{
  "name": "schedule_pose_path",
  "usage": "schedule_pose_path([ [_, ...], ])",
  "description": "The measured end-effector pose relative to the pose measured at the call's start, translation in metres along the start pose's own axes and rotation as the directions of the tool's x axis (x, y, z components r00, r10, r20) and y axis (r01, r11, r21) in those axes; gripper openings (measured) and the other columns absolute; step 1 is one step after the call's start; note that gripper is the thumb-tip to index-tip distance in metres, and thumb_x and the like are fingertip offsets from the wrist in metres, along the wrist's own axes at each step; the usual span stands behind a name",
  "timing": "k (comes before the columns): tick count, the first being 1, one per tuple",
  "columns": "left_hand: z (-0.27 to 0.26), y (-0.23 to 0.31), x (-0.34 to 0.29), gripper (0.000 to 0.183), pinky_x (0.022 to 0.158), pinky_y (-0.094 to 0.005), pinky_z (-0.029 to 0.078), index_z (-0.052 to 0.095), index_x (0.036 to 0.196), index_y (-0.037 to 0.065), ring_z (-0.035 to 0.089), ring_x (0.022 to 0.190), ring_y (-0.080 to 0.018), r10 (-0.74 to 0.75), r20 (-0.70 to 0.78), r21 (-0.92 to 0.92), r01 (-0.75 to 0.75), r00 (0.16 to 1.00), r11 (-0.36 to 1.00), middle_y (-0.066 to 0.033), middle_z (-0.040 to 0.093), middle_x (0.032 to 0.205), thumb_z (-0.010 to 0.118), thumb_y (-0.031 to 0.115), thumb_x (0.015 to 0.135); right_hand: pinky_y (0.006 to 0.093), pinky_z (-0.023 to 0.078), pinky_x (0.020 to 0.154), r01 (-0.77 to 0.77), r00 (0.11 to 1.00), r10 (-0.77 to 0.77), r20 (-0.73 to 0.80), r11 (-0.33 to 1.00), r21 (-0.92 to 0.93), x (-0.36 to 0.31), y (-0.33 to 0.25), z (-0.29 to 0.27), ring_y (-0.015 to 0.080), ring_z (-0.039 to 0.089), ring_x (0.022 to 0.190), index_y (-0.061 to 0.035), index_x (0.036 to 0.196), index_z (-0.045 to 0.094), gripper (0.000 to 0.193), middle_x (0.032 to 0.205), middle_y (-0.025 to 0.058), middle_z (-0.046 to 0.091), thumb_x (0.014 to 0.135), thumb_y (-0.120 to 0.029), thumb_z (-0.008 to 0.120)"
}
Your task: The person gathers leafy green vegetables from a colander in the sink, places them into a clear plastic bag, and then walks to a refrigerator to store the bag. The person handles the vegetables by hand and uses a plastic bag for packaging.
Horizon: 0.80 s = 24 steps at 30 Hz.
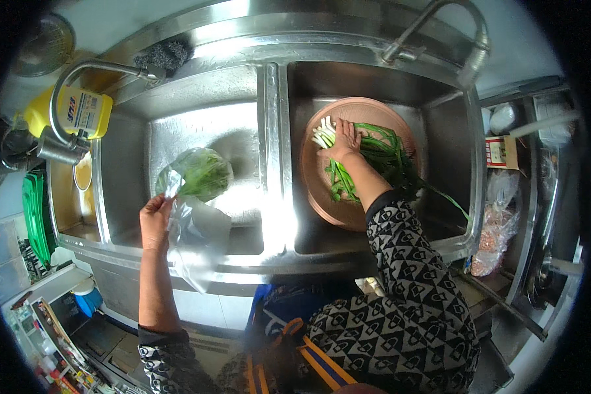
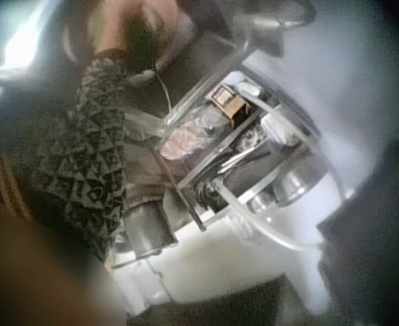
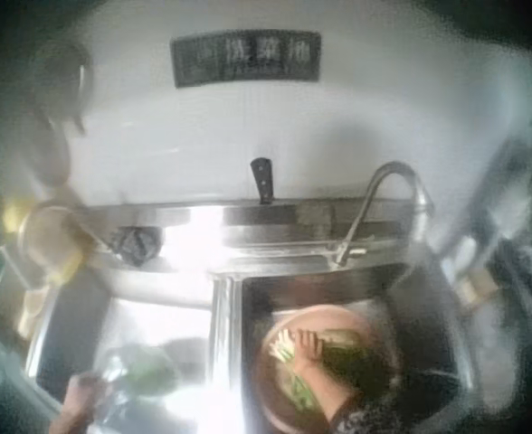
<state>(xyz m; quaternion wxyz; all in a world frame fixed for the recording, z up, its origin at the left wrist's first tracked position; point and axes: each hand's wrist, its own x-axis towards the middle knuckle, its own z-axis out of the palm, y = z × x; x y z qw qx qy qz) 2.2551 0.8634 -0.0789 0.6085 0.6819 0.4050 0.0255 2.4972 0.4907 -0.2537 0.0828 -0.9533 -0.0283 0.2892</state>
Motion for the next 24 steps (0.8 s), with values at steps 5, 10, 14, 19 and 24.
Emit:
schedule_pose_path([
  [5,0.022,-0.035,0.013,0.009,0.056,-0.0207,0.037,0.063,0.073,-0.001,0.045,0.06,-0.0044,-0.06,0.002,0.191,0.059,0.998,0.98,0.0039,0.055,0.065,0.063,0.007,0.077,0.0485,0.016,0.108,0.179,0.9,-0.175,-0.399,0.983,-0.026,0.002,0.003,0.037,0.0299,0.026,0.13,-0.0104,0.135,0.025,0.096,0.136,0.013,0.035,0.059,-0.03,0.079],
  [10,0.027,-0.056,0.012,0.009,0.056,-0.0214,0.038,0.064,0.078,-0.001,0.047,0.061,-0.0048,-0.116,0.018,0.22,0.109,0.993,0.969,0.0027,0.057,0.067,0.063,0.007,0.077,0.0443,0.027,0.101,0.232,0.827,-0.198,-0.526,0.973,0.0,0.012,0.01,0.06,0.0303,0.047,0.105,-0.0069,0.113,0.044,0.062,0.105,0.0129,0.052,0.06,-0.021,0.075],
  [14,0.023,-0.067,0.017,0.01,0.055,-0.0213,0.037,0.063,0.076,-0.002,0.045,0.06,-0.0045,-0.097,0.063,0.24,0.079,0.993,0.968,0.0034,0.055,0.066,0.063,0.009,0.077,0.0419,0.038,0.089,0.212,0.862,-0.191,-0.469,0.977,-0.009,0.017,0.011,0.056,0.0334,0.053,0.096,-0.0065,0.102,0.047,0.046,0.098,0.0153,0.057,0.063,-0.014,0.07],
  [19,0.017,-0.075,0.018,0.012,0.054,-0.0223,0.035,0.06,0.073,-0.001,0.042,0.06,-0.0046,0.127,0.208,0.48,-0.214,0.97,0.851,0.0037,0.051,0.063,0.062,0.01,0.078,0.0438,0.046,0.076,0.205,0.928,-0.16,-0.336,0.973,0.103,0.009,0.011,0.031,0.0369,0.059,0.086,-0.005,0.096,0.05,0.035,0.091,0.0184,0.062,0.066,-0.014,0.067],
  [24,0.005,-0.08,0.021,0.025,0.059,-0.0289,0.043,0.062,0.09,-0.001,0.053,0.062,-0.0134,0.046,0.064,0.621,-0.076,0.997,0.78,-0.0086,0.061,0.071,0.064,0.017,0.072,0.0397,0.048,0.071,0.262,0.931,-0.081,-0.355,0.825,0.5,-0.019,0.014,-0.031,0.031,0.062,0.079,-0.0055,0.098,0.055,0.041,0.087,0.0151,0.064,0.065,-0.022,0.072],
])
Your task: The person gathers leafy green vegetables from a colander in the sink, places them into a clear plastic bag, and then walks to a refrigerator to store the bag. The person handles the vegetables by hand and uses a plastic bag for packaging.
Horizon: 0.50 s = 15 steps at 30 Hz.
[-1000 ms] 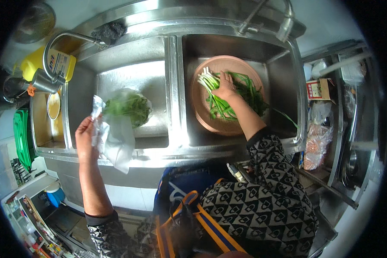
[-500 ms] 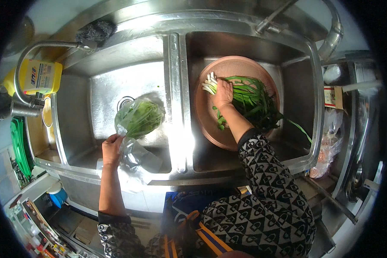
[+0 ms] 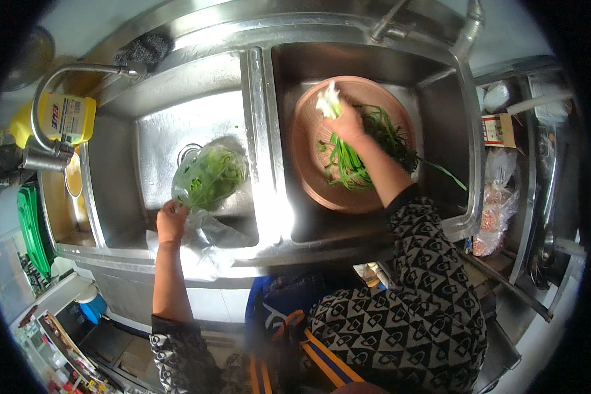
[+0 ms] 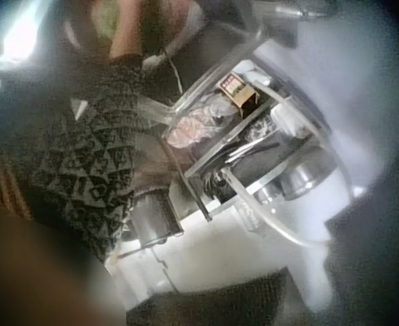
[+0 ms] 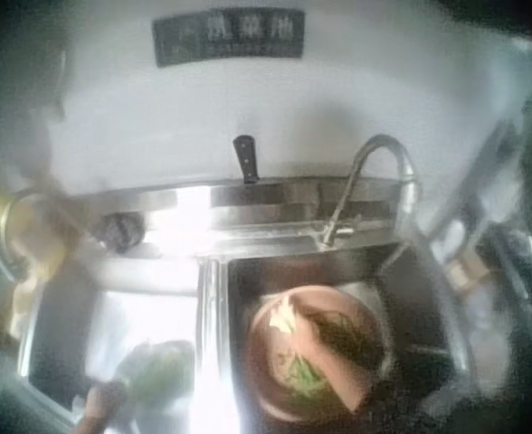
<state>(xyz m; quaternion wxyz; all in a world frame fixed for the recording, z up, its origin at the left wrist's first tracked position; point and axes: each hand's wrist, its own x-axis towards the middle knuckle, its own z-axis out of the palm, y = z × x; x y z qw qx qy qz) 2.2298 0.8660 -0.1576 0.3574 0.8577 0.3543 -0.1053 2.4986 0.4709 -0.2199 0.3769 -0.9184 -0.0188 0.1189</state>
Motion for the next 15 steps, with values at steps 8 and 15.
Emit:
schedule_pose_path([
  [8,-0.037,0.022,-0.018,0.024,0.072,-0.0293,0.049,0.066,0.096,0.003,0.066,0.08,-0.0215,0.228,0.038,-0.077,-0.224,0.973,0.971,-0.0157,0.067,0.086,0.064,0.016,0.076,0.0291,0.048,0.075,0.279,0.936,-0.35,-0.051,0.643,0.713,-0.076,-0.108,-0.203,0.0175,0.06,0.082,0.0038,0.105,0.054,0.042,0.092,0.0103,0.062,0.074,-0.02,0.068],
  [15,-0.059,0.058,-0.05,0.022,0.072,-0.0331,0.049,0.066,0.097,0.007,0.065,0.081,-0.0262,0.358,0.191,0.121,-0.384,0.914,0.915,-0.0154,0.067,0.085,0.06,0.018,0.079,0.0298,0.048,0.079,0.45,0.892,-0.323,-0.315,0.683,0.575,-0.096,-0.135,-0.249,0.0201,0.061,0.089,0.0021,0.103,0.056,0.033,0.095,0.012,0.063,0.075,-0.01,0.068],
])
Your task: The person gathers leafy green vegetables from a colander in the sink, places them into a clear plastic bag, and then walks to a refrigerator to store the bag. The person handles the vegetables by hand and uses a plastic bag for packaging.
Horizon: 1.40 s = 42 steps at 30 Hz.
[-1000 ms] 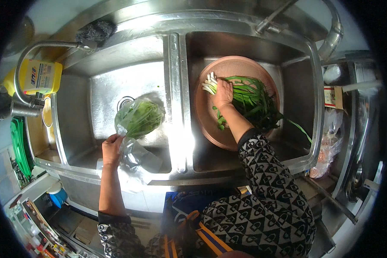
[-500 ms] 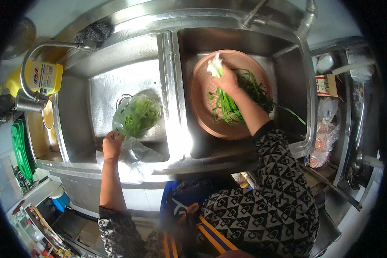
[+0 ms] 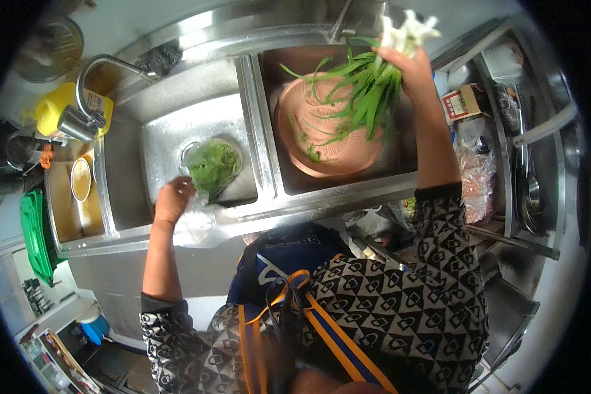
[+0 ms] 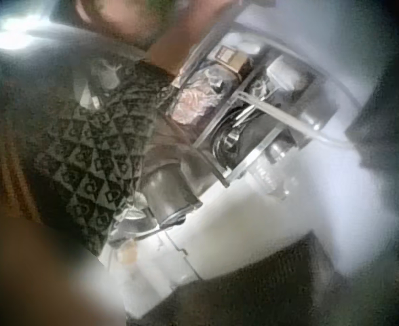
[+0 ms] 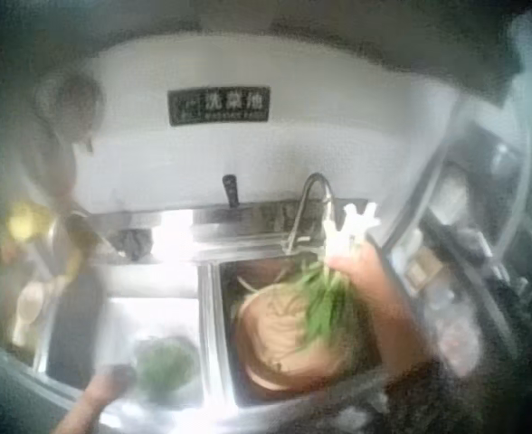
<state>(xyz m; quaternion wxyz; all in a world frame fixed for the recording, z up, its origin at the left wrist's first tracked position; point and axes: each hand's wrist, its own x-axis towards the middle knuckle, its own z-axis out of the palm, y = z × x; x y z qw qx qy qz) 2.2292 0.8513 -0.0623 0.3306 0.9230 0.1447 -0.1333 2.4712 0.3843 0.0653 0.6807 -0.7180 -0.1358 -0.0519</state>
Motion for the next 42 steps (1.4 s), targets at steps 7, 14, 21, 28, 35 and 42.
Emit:
schedule_pose_path([
  [7,-0.017,0.069,-0.06,0.04,0.075,-0.0355,0.049,0.059,0.112,0.008,0.064,0.085,-0.0294,0.112,0.131,0.064,-0.121,0.985,0.991,-0.0131,0.065,0.097,0.066,0.021,0.076,0.029,0.044,0.086,0.045,0.988,-0.077,0.137,0.975,0.219,-0.014,-0.035,0.018,0.0166,0.057,0.097,0.002,0.126,0.043,0.056,0.115,0.0085,0.057,0.073,0.0,0.064],
  [14,-0.066,0.159,-0.076,0.039,0.069,-0.0332,0.05,0.059,0.111,0.006,0.063,0.074,-0.025,0.407,-0.175,0.072,-0.4,0.897,0.913,-0.012,0.063,0.102,0.065,0.026,0.078,0.03,0.044,0.085,-0.032,0.986,-0.004,0.166,0.976,0.214,-0.018,-0.06,0.047,0.0159,0.056,0.093,-0.0018,0.134,0.034,0.069,0.102,0.0076,0.057,0.073,-0.001,0.066],
  [21,-0.076,0.183,-0.074,0.041,0.071,-0.0327,0.049,0.06,0.112,0.008,0.061,0.075,-0.0219,0.304,-0.055,-0.003,-0.305,0.951,0.952,-0.0076,0.066,0.097,0.067,0.03,0.078,0.0289,0.05,0.067,-0.343,0.923,0.322,0.211,0.937,0.067,-0.012,-0.055,0.057,0.0161,0.061,0.073,0.0003,0.094,0.058,0.03,0.081,0.0066,0.062,0.069,-0.009,0.072],
  [28,-0.03,0.238,-0.036,0.092,0.09,-0.039,0.042,0.037,0.132,0.006,0.052,0.103,-0.0322,0.557,-0.223,-0.105,-0.588,0.8,0.802,-0.0183,0.052,0.119,0.078,0.046,0.06,0.0286,0.049,0.071,-0.311,0.901,0.198,0.387,0.915,0.256,-0.051,-0.07,0.111,0.0165,0.062,0.074,-0.0002,0.091,0.063,0.028,0.081,0.007,0.064,0.068,-0.011,0.074],
  [35,-0.023,0.261,-0.023,0.095,0.093,-0.0418,0.038,0.033,0.131,0.004,0.044,0.108,-0.0338,0.561,-0.301,-0.152,-0.619,0.771,0.77,-0.0186,0.047,0.117,0.083,0.033,0.054,0.0256,0.049,0.074,-0.179,0.955,0.024,0.297,0.842,0.509,-0.09,-0.119,0.169,0.014,0.06,0.084,0.0005,0.105,0.057,0.033,0.093,0.0052,0.061,0.074,-0.001,0.068],
  [42,-0.017,0.264,-0.034,0.041,0.074,-0.029,0.047,0.058,0.101,0.0,0.058,0.086,-0.0159,0.344,-0.6,-0.386,-0.638,0.722,0.667,-0.0096,0.061,0.098,0.074,0.01,0.065,0.0261,0.048,0.075,-0.176,0.929,-0.05,0.367,0.813,0.555,-0.087,-0.131,0.191,0.0137,0.059,0.081,-0.002,0.102,0.057,0.039,0.089,0.0041,0.062,0.066,-0.008,0.072],
])
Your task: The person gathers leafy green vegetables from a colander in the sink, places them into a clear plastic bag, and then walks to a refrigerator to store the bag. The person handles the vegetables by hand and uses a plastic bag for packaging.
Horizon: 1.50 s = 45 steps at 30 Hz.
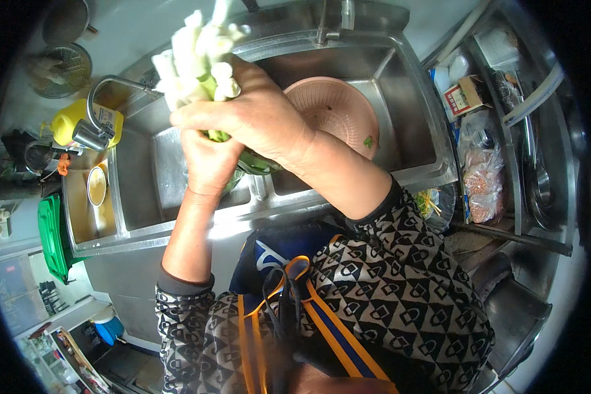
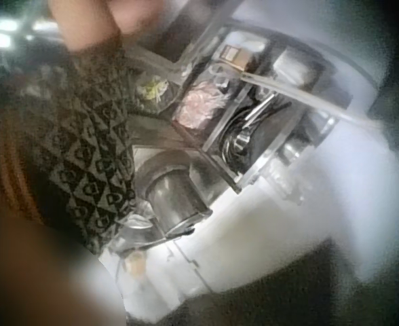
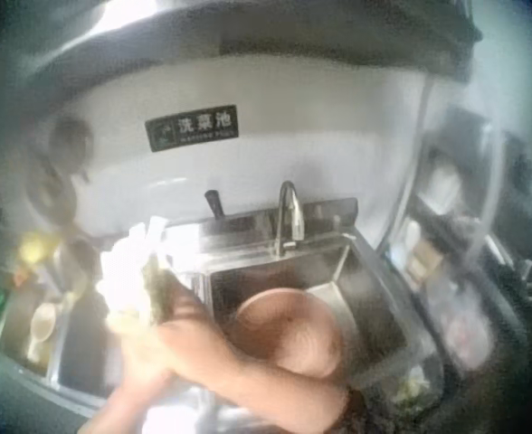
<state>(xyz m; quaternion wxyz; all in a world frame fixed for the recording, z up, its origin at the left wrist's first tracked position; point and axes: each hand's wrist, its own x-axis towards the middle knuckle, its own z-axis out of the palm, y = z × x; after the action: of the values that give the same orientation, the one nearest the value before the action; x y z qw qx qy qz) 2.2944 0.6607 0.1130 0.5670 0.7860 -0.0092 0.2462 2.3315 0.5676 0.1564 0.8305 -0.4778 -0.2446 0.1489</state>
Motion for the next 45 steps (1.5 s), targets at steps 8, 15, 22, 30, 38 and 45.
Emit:
schedule_pose_path([
  [8,-0.118,-0.015,-0.015,0.035,0.079,-0.0322,0.047,0.06,0.1,0.001,0.057,0.082,-0.016,0.018,-0.355,0.258,0.079,0.935,0.963,-0.0061,0.061,0.093,0.074,-0.003,0.067,0.0334,0.048,0.087,0.034,0.945,0.096,0.311,0.921,-0.387,-0.002,0.023,-0.153,0.021,0.058,0.102,-0.0098,0.126,0.049,0.041,0.115,0.011,0.059,0.086,-0.013,0.057],
  [15,-0.277,0.055,-0.077,0.031,0.084,-0.039,0.051,0.063,0.105,-0.003,0.061,0.092,-0.0292,-0.003,-0.785,0.159,0.205,0.619,0.966,-0.0205,0.06,0.109,0.056,0.018,0.083,0.039,0.044,0.089,-0.505,0.525,0.498,-0.69,-0.471,-0.724,-0.123,0.134,-0.364,0.0314,0.056,0.103,-0.0092,0.115,0.056,0.035,0.116,0.0171,0.056,0.088,-0.031,0.048],
  [22,-0.316,0.07,-0.114,0.028,0.083,-0.0385,0.05,0.062,0.107,-0.001,0.06,0.092,-0.0272,0.213,-0.555,0.528,0.143,0.804,0.837,-0.0179,0.059,0.109,0.053,0.009,0.083,0.0413,0.047,0.085,-0.495,0.487,0.462,-0.741,-0.553,-0.67,-0.141,0.162,-0.372,0.0324,0.059,0.1,-0.0066,0.114,0.055,0.03,0.108,0.0184,0.06,0.088,-0.015,0.042],
  [30,-0.292,0.071,-0.121,0.032,0.093,-0.0367,0.042,0.059,0.105,-0.007,0.054,0.102,-0.0231,-0.052,-0.877,0.102,0.291,0.478,0.951,-0.0158,0.058,0.107,0.056,0.013,0.08,0.0409,0.049,0.079,-0.484,0.624,0.643,-0.445,-0.129,-0.866,-0.104,0.216,-0.345,0.0308,0.062,0.091,-0.0155,0.096,0.067,0.02,0.096,0.0155,0.064,0.081,-0.014,0.054],
  [38,-0.293,0.097,-0.143,0.033,0.085,-0.0385,0.049,0.064,0.101,-0.004,0.061,0.093,-0.0288,-0.089,-0.842,0.107,0.327,0.532,0.939,-0.0168,0.062,0.104,0.06,0.019,0.078,0.0403,0.048,0.084,-0.188,0.627,0.726,-0.282,-0.211,-0.959,-0.122,0.3,-0.304,0.0318,0.061,0.096,-0.0087,0.097,0.066,0.023,0.103,0.0151,0.063,0.08,-0.017,0.053],
  [45,-0.289,0.096,-0.161,0.03,0.085,-0.0364,0.048,0.063,0.101,-0.003,0.059,0.095,-0.0246,-0.119,-0.817,0.08,0.315,0.564,0.946,-0.0144,0.061,0.105,0.06,0.017,0.079,0.043,0.044,0.088,-0.363,0.599,0.667,-0.443,-0.267,-0.893,-0.142,0.347,-0.312,0.0352,0.054,0.103,-0.0052,0.105,0.06,0.033,0.11,0.0194,0.057,0.077,-0.023,0.06],
])
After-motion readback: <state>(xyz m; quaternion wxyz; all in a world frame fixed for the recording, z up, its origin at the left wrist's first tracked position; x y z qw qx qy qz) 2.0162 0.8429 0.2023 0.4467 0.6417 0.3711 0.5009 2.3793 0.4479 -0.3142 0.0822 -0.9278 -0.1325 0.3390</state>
